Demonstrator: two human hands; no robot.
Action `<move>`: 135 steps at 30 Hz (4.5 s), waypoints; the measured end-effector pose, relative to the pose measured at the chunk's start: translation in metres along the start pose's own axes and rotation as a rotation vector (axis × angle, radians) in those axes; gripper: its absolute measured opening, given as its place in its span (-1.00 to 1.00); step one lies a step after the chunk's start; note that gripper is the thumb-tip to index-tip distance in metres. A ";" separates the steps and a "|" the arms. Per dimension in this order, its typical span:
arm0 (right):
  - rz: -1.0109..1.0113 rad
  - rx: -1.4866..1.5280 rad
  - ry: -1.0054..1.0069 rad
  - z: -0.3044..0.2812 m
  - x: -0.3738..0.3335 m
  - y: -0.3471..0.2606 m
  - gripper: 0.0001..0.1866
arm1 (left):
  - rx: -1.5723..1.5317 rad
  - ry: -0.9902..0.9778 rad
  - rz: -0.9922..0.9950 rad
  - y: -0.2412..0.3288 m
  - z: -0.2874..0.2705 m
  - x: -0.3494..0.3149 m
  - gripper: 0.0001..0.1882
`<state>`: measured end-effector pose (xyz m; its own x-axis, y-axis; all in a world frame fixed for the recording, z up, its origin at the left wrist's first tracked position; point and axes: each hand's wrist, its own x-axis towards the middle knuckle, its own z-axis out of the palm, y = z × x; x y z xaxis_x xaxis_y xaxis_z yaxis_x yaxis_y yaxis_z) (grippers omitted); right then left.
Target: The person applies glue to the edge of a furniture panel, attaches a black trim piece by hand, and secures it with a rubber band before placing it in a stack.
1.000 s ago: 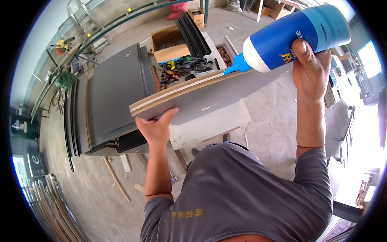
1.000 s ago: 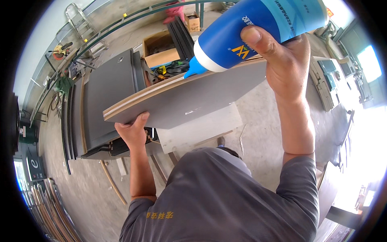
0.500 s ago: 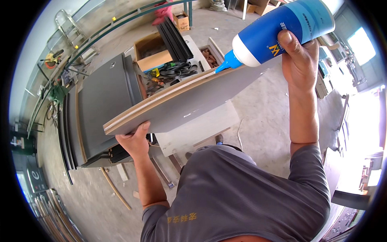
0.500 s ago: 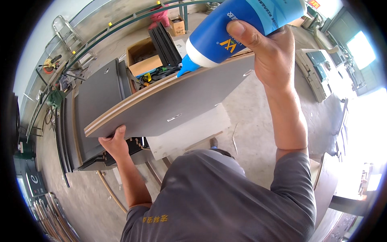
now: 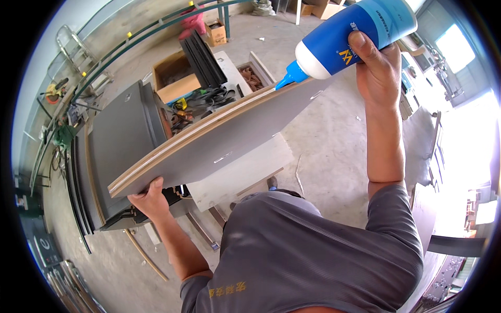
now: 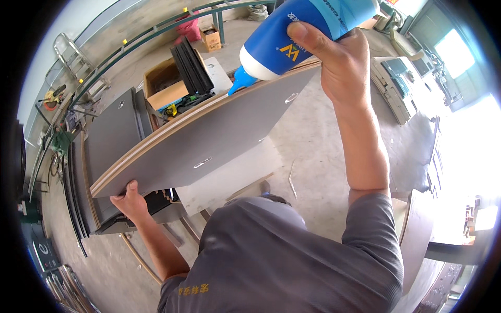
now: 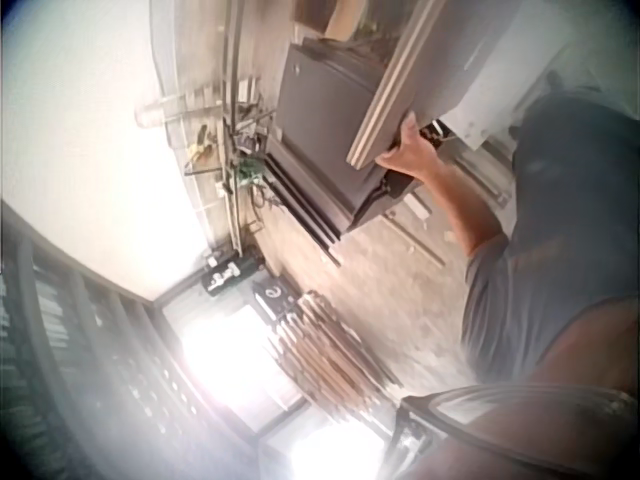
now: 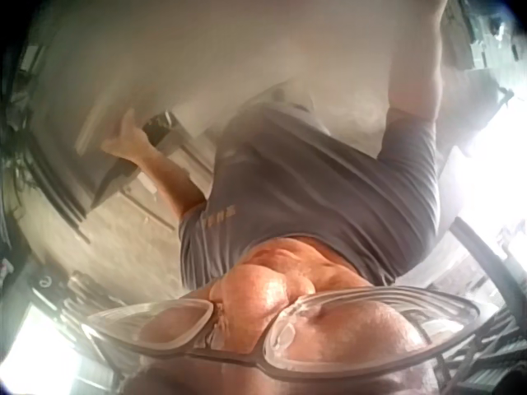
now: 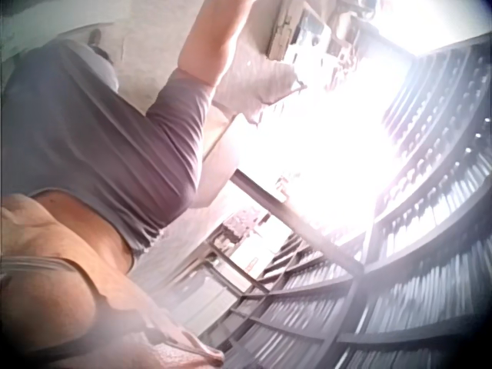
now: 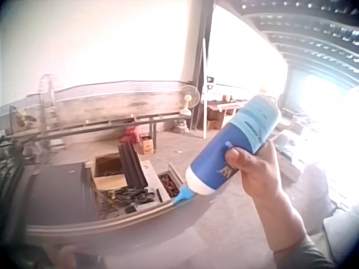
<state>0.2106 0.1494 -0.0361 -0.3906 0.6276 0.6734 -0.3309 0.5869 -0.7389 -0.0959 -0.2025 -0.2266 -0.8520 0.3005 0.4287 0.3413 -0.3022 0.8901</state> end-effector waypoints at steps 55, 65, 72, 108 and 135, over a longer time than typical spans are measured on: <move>0.080 -0.163 0.135 -0.080 0.034 0.001 -0.52 | -0.050 0.014 0.021 -0.037 -0.026 0.015 -0.38; 0.100 -0.217 0.160 -0.096 0.040 0.003 -0.51 | -0.031 0.015 0.051 -0.034 -0.021 0.017 -0.38; 0.103 -0.216 0.159 -0.106 0.044 0.005 -0.50 | -0.023 0.026 0.042 -0.031 -0.019 0.018 -0.34; 2.028 0.998 0.338 0.069 -0.186 0.538 -0.52 | -0.311 -0.502 -0.202 0.025 0.015 0.018 -0.54; 0.322 0.580 -0.322 -0.053 -0.065 0.266 -0.14 | -0.462 -0.484 -0.206 -0.038 0.033 0.051 -0.32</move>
<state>0.1935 0.2917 -0.2749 -0.7483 0.4901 0.4470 -0.5233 -0.0220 -0.8518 -0.1392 -0.1458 -0.2336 -0.5717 0.7297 0.3750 -0.1033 -0.5175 0.8495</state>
